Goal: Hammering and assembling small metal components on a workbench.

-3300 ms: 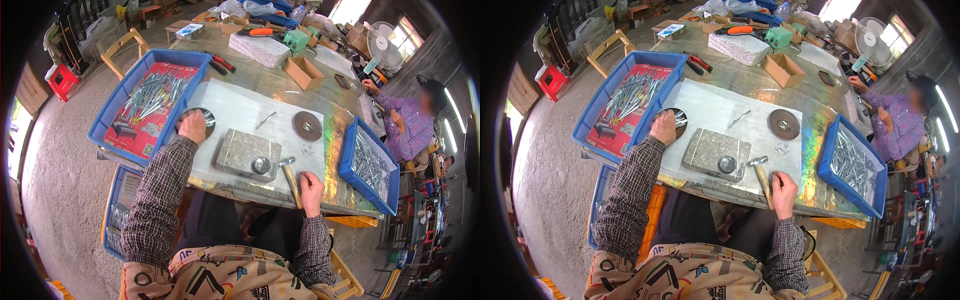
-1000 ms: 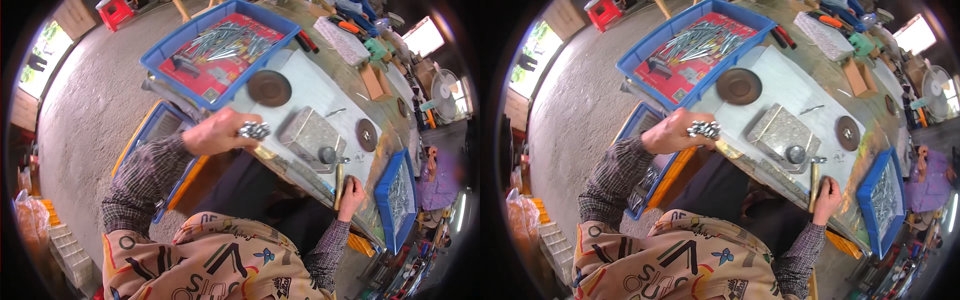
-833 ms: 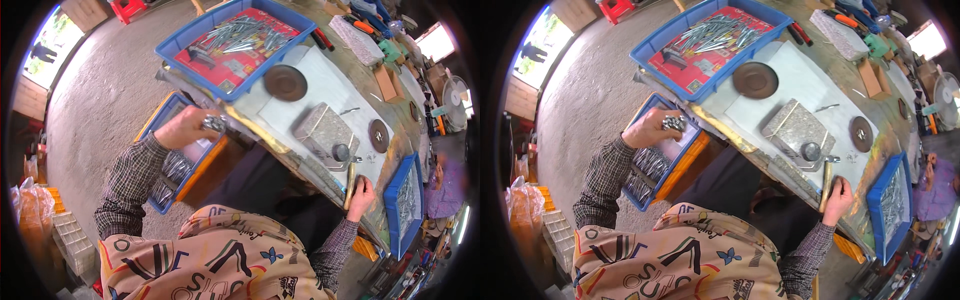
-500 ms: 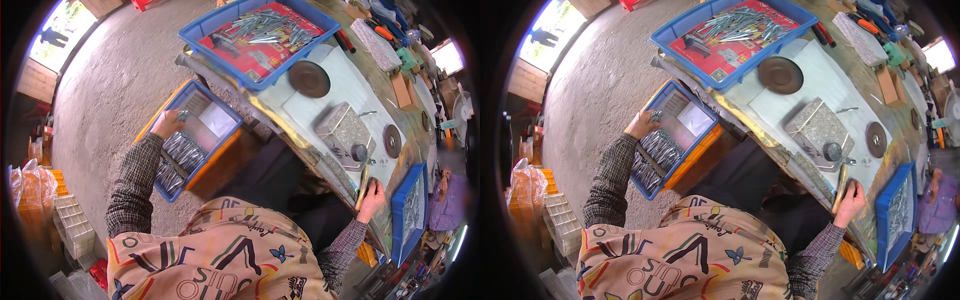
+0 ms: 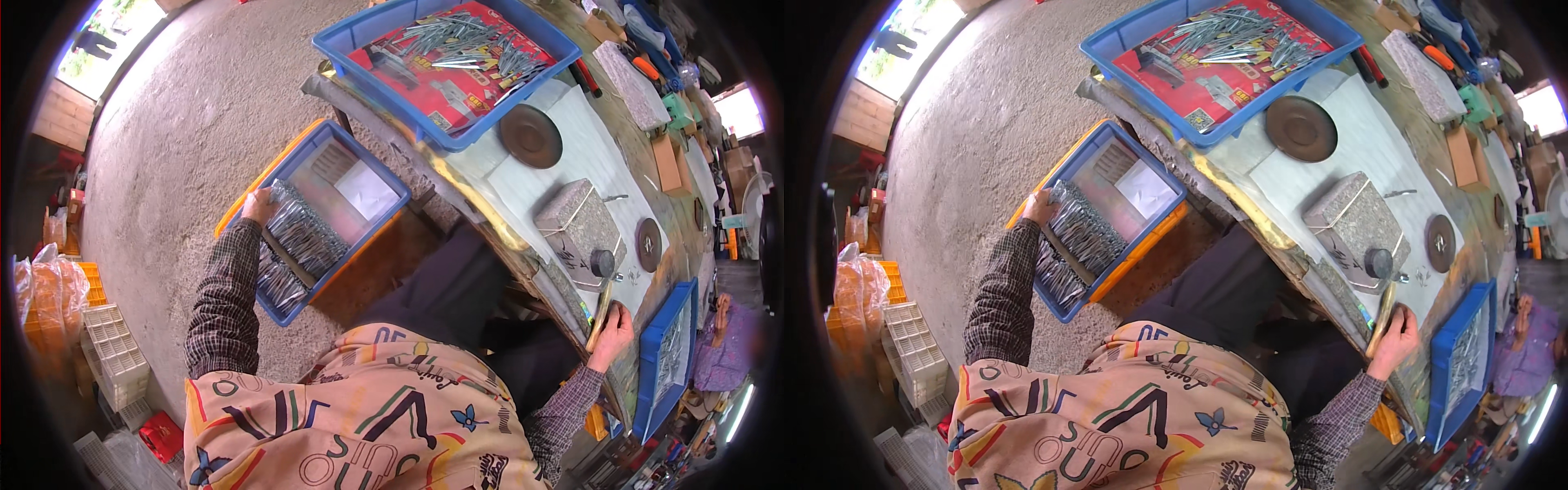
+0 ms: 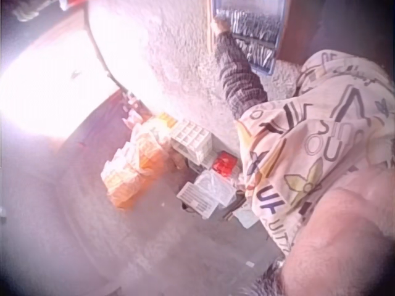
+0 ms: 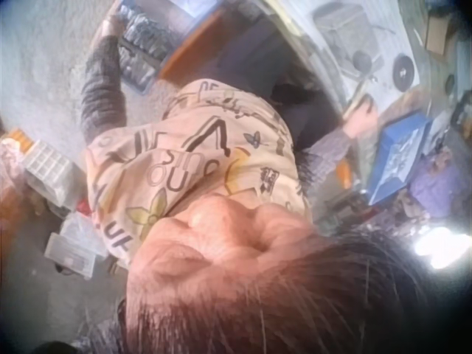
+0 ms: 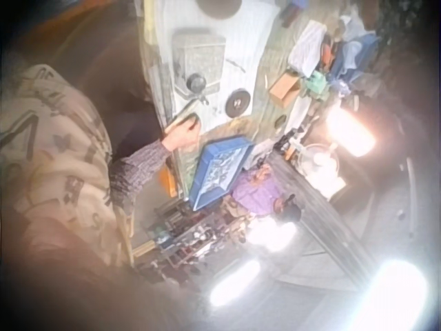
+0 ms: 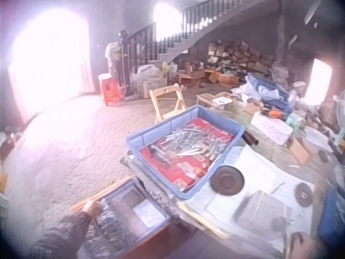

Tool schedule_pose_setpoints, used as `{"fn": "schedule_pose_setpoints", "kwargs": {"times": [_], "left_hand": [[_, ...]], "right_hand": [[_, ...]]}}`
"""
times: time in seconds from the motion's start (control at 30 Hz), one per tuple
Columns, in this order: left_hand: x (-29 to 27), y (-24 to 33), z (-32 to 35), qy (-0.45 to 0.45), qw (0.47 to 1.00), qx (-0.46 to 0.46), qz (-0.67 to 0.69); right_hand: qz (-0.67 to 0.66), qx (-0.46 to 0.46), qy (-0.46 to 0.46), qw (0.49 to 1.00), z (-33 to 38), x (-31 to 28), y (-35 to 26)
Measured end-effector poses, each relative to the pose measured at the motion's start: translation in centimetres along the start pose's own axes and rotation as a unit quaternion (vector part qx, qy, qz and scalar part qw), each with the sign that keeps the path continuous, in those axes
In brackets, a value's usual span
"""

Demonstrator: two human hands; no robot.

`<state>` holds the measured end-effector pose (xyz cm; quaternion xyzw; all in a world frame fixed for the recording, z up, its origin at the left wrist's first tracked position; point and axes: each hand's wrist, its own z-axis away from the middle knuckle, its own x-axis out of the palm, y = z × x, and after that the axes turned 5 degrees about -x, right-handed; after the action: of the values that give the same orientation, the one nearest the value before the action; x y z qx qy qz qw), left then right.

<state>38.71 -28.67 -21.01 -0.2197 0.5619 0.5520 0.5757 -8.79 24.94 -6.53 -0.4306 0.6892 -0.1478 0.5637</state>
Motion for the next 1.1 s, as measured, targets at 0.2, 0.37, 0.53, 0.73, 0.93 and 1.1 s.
{"fn": "schedule_pose_setpoints", "kwargs": {"times": [0.2,0.37,0.53,0.73,0.93,1.1], "left_hand": [[1.9,-1.2,0.0,0.027,0.999,0.000,-0.026],[2.0,-0.3,0.3,0.021,0.998,-0.030,-0.049],[2.6,0.3,0.7,0.027,0.994,-0.021,-0.103],[2.2,1.2,1.1,0.046,0.994,0.004,-0.097],[1.2,2.0,1.3,0.018,0.995,-0.029,-0.090],[0.9,1.7,1.2,0.018,0.997,-0.039,-0.065]], "right_hand": [[0.015,-0.008,0.004,1.000,0.0,0.1,-0.2],[0.028,-0.011,0.010,1.000,0.1,0.1,-0.6],[0.007,-0.003,0.010,1.000,0.1,0.3,-0.4],[0.018,-0.006,0.009,1.000,0.1,0.1,0.0],[0.013,-0.004,0.003,1.000,0.1,0.1,-0.2],[0.026,-0.006,0.010,1.000,0.1,0.1,-0.5]]}}
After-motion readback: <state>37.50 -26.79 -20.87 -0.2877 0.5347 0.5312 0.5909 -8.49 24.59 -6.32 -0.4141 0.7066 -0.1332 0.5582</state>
